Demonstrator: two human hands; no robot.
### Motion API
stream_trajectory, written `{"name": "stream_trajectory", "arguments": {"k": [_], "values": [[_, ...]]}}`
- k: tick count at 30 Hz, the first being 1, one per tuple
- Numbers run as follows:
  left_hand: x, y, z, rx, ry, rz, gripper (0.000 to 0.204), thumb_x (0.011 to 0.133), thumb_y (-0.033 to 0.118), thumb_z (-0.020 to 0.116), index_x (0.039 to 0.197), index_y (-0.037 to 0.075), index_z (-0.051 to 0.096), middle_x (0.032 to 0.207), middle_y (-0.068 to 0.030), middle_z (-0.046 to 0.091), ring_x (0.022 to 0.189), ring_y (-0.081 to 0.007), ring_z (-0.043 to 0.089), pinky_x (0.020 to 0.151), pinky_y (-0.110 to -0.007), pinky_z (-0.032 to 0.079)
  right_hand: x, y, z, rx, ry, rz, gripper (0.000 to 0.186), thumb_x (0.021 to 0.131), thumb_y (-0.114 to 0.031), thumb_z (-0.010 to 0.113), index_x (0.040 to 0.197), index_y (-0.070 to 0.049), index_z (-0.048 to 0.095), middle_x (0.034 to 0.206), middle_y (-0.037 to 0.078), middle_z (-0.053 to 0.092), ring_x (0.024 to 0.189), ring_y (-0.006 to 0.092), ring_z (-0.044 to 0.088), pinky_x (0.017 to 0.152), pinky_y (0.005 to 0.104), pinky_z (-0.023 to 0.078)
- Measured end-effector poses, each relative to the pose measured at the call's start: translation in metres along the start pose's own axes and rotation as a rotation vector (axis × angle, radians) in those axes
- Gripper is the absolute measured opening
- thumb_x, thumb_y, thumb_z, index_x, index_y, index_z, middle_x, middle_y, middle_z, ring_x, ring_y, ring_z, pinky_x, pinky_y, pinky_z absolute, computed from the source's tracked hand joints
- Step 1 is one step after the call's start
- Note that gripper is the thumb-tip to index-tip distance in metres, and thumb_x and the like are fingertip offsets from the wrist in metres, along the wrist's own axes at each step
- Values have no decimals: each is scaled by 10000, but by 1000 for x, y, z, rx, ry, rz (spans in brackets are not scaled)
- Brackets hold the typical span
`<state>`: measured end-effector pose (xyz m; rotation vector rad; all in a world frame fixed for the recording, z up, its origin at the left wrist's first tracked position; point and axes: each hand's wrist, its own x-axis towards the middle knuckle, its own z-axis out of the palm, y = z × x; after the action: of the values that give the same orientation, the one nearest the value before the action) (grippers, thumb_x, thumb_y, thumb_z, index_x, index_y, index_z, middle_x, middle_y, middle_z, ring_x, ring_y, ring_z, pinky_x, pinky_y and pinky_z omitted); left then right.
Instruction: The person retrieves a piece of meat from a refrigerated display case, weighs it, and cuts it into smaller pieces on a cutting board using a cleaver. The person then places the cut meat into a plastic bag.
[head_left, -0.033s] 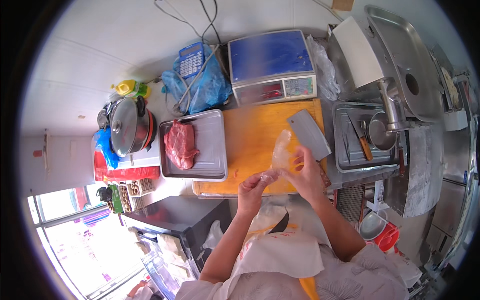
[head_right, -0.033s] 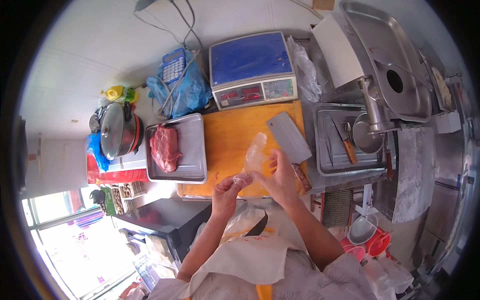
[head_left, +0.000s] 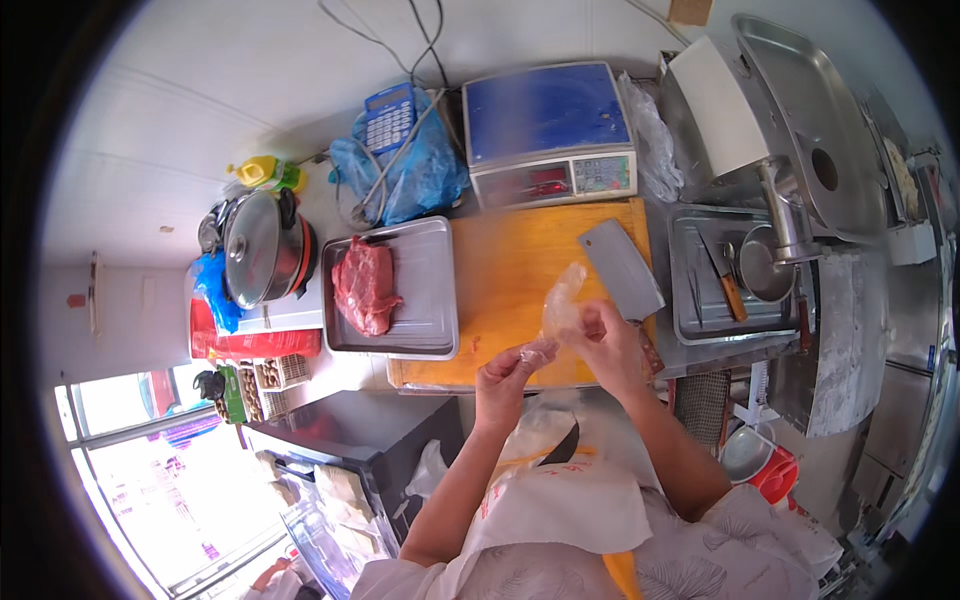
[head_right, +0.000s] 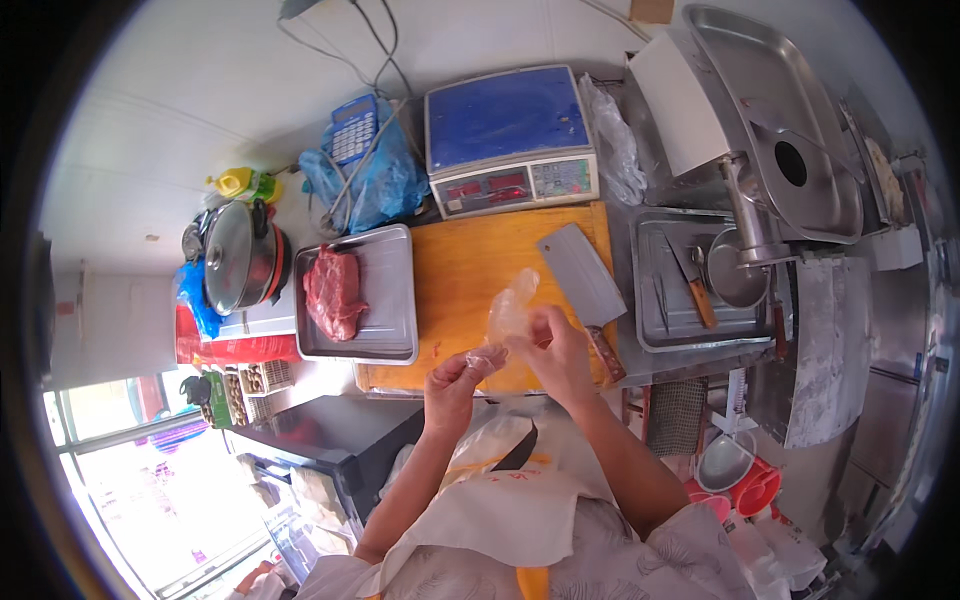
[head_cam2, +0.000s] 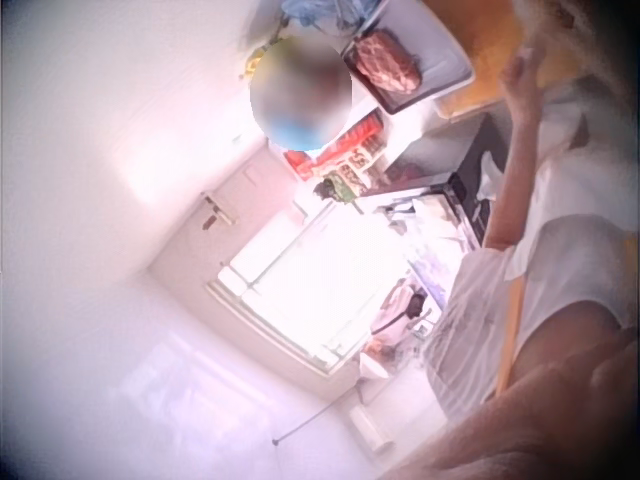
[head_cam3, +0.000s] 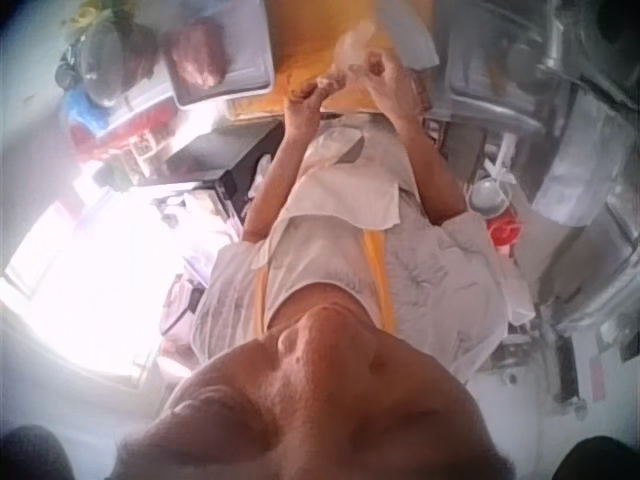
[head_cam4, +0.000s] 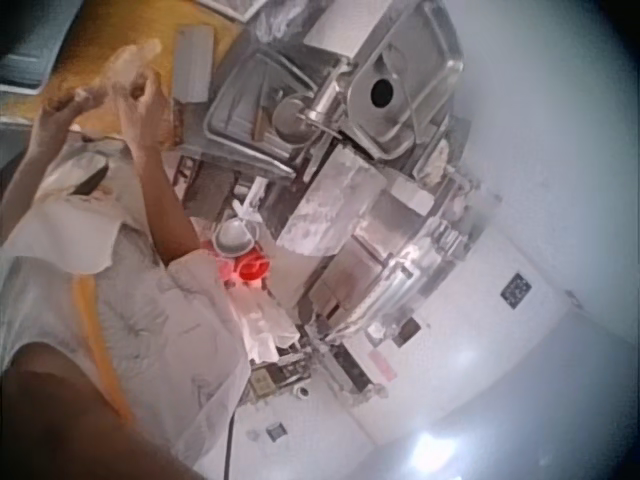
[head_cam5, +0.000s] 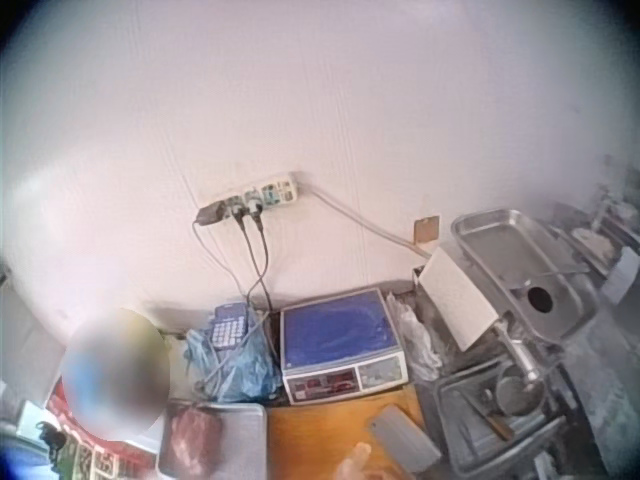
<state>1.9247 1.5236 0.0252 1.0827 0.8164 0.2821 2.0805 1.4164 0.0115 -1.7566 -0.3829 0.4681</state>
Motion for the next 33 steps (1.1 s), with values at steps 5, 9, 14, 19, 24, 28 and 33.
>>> {"name": "stream_trajectory", "arguments": {"k": [5,9,14,19,24,28,33], "values": [[-32,-13,-43,-315,244,110,194,1081,78,596,1130,-41,741,1127,-123,764,1080,-215,729,1016,-405,586,-12,-3,3,780,-83,515,110,1038,-131,643,1001,-31,672,807,10,639,779,122,616,760,269,497],[-60,-4,-64,-311,280,185,155,1059,70,640,1085,-42,744,1038,-83,761,941,-155,715,909,-328,590,-43,15,7,256,211,209,176,948,-136,732,1044,-48,614,998,65,633,871,186,607,790,333,503],[-105,-1,-87,-52,304,259,110,1017,43,692,1090,-23,742,960,-45,733,858,-123,692,825,-293,580,-122,-93,36,-258,-212,-440,345,840,-90,795,1096,-31,572,1101,143,591,958,290,595,859,405,507],[-136,11,-102,255,380,430,120,936,5,754,1046,-38,735,895,-70,728,763,-156,692,771,-275,558,-163,-80,97,-343,-376,-288,305,836,-37,780,1086,-34,605,946,161,644,824,338,662,720,404,532],[-168,18,-128,911,723,728,253,887,-83,673,1128,-8,675,1045,-165,681,936,-329,690,821,-386,573,-179,-85,125,-432,-375,-435,142,899,-46,741,975,-23,623,767,141,672,681,309,676,629,402,526],[-213,34,-116,700,501,831,357,871,-123,608,1203,7,620,1114,-197,653,1030,-399,654,862,-448,563,-190,-106,148,-397,-393,-273,79,961,-64,685,993,-22,626,689,132,663,595,275,656,578,376,508],[-197,1,-146,686,328,497,393,901,-97,535,1281,-11,580,1215,-272,633,1064,-480,642,884,-483,551,-203,-112,169,-454,-341,-501,106,986,-125,676,982,-44,608,766,178,672,700,410,678,615,461,529]]}}
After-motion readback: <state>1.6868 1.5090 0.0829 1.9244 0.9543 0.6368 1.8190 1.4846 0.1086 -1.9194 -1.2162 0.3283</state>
